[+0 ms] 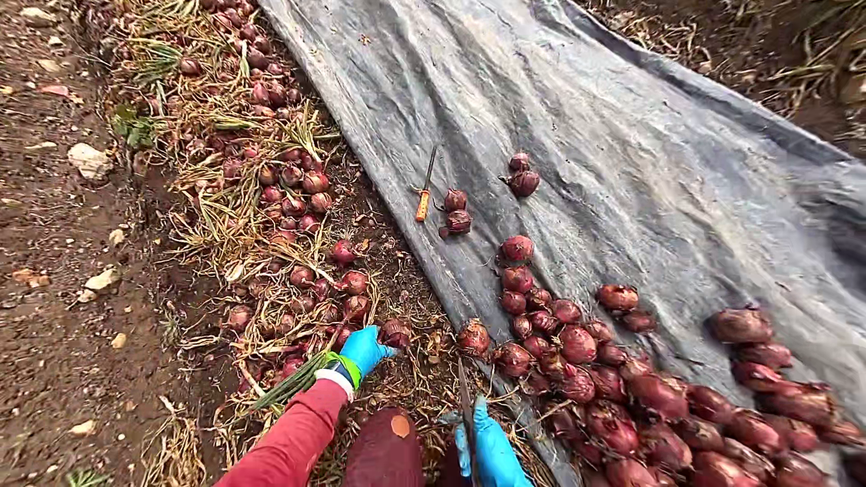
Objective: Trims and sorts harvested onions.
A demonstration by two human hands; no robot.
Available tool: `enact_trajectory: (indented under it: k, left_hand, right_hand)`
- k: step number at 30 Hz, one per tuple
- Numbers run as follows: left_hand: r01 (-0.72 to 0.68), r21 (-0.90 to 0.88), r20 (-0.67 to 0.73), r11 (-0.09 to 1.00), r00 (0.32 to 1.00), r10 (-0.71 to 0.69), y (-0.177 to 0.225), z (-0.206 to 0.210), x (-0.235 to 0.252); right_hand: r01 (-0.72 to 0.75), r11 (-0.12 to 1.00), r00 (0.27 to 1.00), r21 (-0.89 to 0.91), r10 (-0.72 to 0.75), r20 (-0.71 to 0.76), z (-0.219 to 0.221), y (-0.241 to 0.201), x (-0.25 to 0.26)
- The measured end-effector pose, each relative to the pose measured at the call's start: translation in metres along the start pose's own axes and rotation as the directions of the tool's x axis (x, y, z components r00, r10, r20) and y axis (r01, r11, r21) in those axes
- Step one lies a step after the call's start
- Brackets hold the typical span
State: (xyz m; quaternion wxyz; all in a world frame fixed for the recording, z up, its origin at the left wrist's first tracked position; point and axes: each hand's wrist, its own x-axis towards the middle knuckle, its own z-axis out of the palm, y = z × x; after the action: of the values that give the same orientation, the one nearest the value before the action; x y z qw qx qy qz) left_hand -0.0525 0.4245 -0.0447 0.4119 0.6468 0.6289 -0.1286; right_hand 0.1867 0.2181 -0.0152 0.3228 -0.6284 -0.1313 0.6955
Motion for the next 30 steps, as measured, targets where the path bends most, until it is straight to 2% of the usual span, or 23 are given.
enact_trajectory:
  k: [3,6,8,11,12,13,15,16,17,18,19,21,22,24,26,28,30]
  left_hand:
    - [-0.142,0.127,0.183,0.982,0.976,0.118,0.045,-0.032,-0.08]
    - [-0.364,0.273,0.395,0.89,0.886,0.241,0.071,-0.058,-0.149]
    - [-0.386,0.303,0.385,0.871,0.886,0.259,0.062,-0.069,-0.172]
    - [-0.266,0.219,0.131,0.939,0.961,0.242,0.041,-0.065,-0.196]
    - [-0.263,0.159,0.046,0.952,0.965,0.259,0.04,-0.056,-0.206]
    - [-0.293,0.146,0.03,0.945,0.956,0.292,0.043,-0.045,-0.217]
    - [-0.413,0.234,0.23,0.88,0.903,0.363,0.058,-0.023,-0.238]
    - [-0.468,0.25,0.308,0.848,0.868,0.389,0.065,-0.015,-0.241]
    - [-0.465,0.236,0.3,0.853,0.87,0.391,0.069,-0.012,-0.236]
    - [-0.398,0.216,0.205,0.891,0.911,0.358,0.068,-0.015,-0.223]
    - [-0.291,0.186,0.042,0.938,0.956,0.289,0.063,-0.022,-0.199]
    - [-0.061,0.008,-0.281,0.998,0.958,0.061,0.042,-0.035,-0.13]
    - [0.058,-0.075,-0.352,0.995,0.933,-0.081,0.029,-0.038,-0.087]
    - [0.259,-0.159,-0.361,0.953,0.883,-0.3,-0.001,-0.027,0.001]
    - [0.375,-0.221,-0.269,0.9,0.864,-0.426,-0.023,-0.006,0.056]
    - [0.44,-0.133,-0.183,0.888,0.87,-0.458,-0.035,-0.006,0.081]
    - [0.412,-0.019,-0.064,0.911,0.909,-0.413,-0.04,-0.022,0.086]
  right_hand:
    - [0.15,0.987,0.981,-0.061,-0.141,0.133,0.023,-0.008,0.001]
    - [0.357,0.915,0.927,-0.19,-0.322,0.19,0.043,-0.037,-0.025]
    - [0.378,0.872,0.923,-0.311,-0.328,0.203,0.047,-0.035,-0.041]
    - [0.409,0.875,0.908,-0.258,-0.363,0.209,0.047,-0.012,-0.059]
    - [0.412,0.873,0.905,-0.262,-0.359,0.228,0.047,-0.005,-0.063]
    - [0.404,0.861,0.904,-0.309,-0.323,0.281,0.046,0.0,-0.067]
    - [0.422,0.796,0.888,-0.434,-0.267,0.375,0.045,-0.001,-0.076]
    - [0.432,0.776,0.888,-0.459,-0.278,0.366,0.044,-0.007,-0.08]
    - [0.442,0.779,0.891,-0.446,-0.322,0.321,0.041,-0.013,-0.084]
    - [0.463,0.796,0.885,-0.39,-0.395,0.246,0.037,-0.018,-0.084]
    - [0.485,0.818,0.874,-0.31,-0.46,0.157,0.031,-0.022,-0.081]
    - [0.47,0.856,0.878,-0.215,-0.477,0.018,0.016,-0.026,-0.071]
    - [0.437,0.874,0.894,-0.211,-0.449,-0.008,0.01,-0.025,-0.067]
    - [0.334,0.917,0.938,-0.22,-0.346,-0.02,0.003,-0.014,-0.061]
    - [0.223,0.953,0.972,-0.207,-0.233,-0.023,-0.001,-0.002,-0.06]
    - [0.127,0.983,0.989,-0.132,-0.136,-0.056,-0.004,0.005,-0.052]
    - [0.03,0.999,0.997,-0.022,-0.031,-0.064,-0.005,0.011,-0.036]
